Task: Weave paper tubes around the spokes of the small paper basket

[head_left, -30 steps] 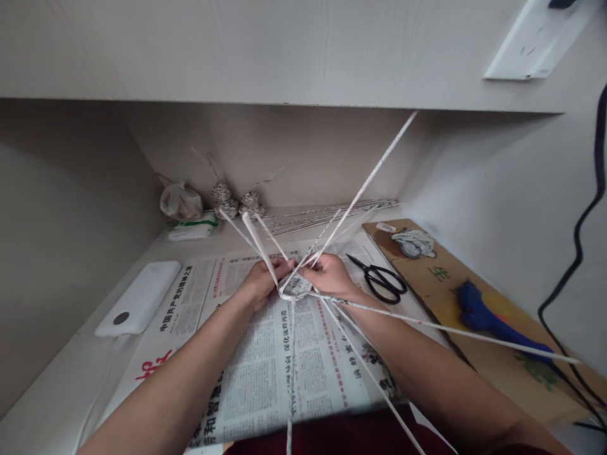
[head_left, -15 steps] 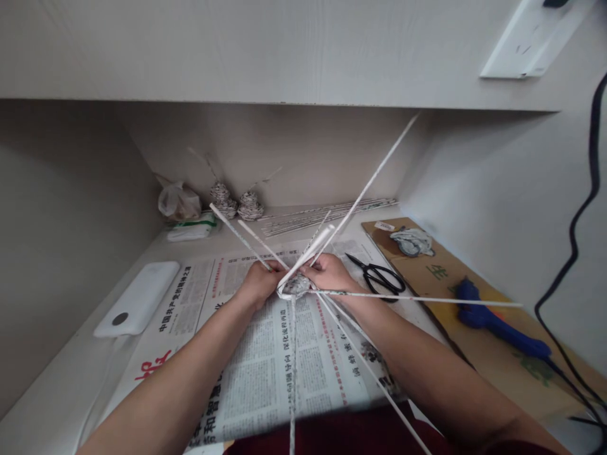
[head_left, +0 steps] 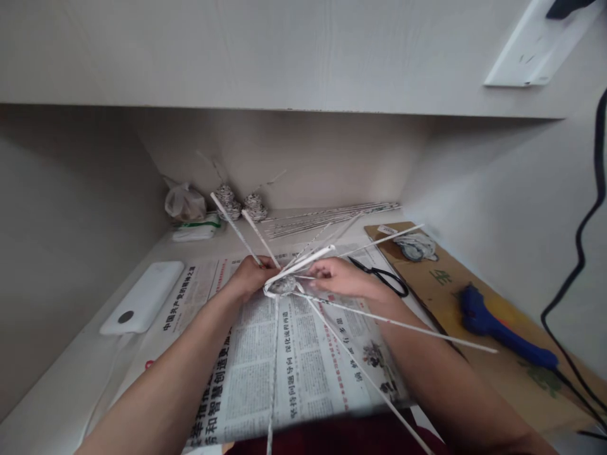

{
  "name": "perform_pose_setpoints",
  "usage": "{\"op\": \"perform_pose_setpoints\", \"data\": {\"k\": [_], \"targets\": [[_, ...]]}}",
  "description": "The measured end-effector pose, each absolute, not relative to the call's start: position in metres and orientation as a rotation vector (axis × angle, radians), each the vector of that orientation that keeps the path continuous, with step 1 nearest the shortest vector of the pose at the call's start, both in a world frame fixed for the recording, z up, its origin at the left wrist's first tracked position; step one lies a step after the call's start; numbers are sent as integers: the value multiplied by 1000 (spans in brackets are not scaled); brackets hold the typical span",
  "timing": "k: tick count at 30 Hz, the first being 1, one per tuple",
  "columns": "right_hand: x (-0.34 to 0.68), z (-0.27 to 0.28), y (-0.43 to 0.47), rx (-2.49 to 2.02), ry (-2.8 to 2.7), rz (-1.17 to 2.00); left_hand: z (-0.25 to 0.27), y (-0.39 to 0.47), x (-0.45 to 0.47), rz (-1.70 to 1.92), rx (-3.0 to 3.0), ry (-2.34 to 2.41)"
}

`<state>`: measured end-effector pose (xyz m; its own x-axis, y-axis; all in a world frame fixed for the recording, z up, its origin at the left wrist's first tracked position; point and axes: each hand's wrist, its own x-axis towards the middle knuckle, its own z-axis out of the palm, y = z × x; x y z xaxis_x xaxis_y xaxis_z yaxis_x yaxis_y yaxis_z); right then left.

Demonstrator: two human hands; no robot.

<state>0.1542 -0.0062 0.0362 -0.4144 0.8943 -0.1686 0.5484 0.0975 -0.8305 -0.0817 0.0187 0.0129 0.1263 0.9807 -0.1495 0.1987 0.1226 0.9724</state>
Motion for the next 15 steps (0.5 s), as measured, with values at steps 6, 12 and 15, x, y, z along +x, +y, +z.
{"op": "perform_pose_setpoints", "data": {"k": [6, 12, 15], "targets": [[157, 38, -3, -1389, -2191, 183, 17, 15, -78, 837, 1288, 1286], [148, 26, -4, -1627, -2138, 24, 14, 11, -73, 810, 1269, 1218], [146, 27, -2, -1659, -2115, 34, 15, 9, -71, 814, 1267, 1180]]}}
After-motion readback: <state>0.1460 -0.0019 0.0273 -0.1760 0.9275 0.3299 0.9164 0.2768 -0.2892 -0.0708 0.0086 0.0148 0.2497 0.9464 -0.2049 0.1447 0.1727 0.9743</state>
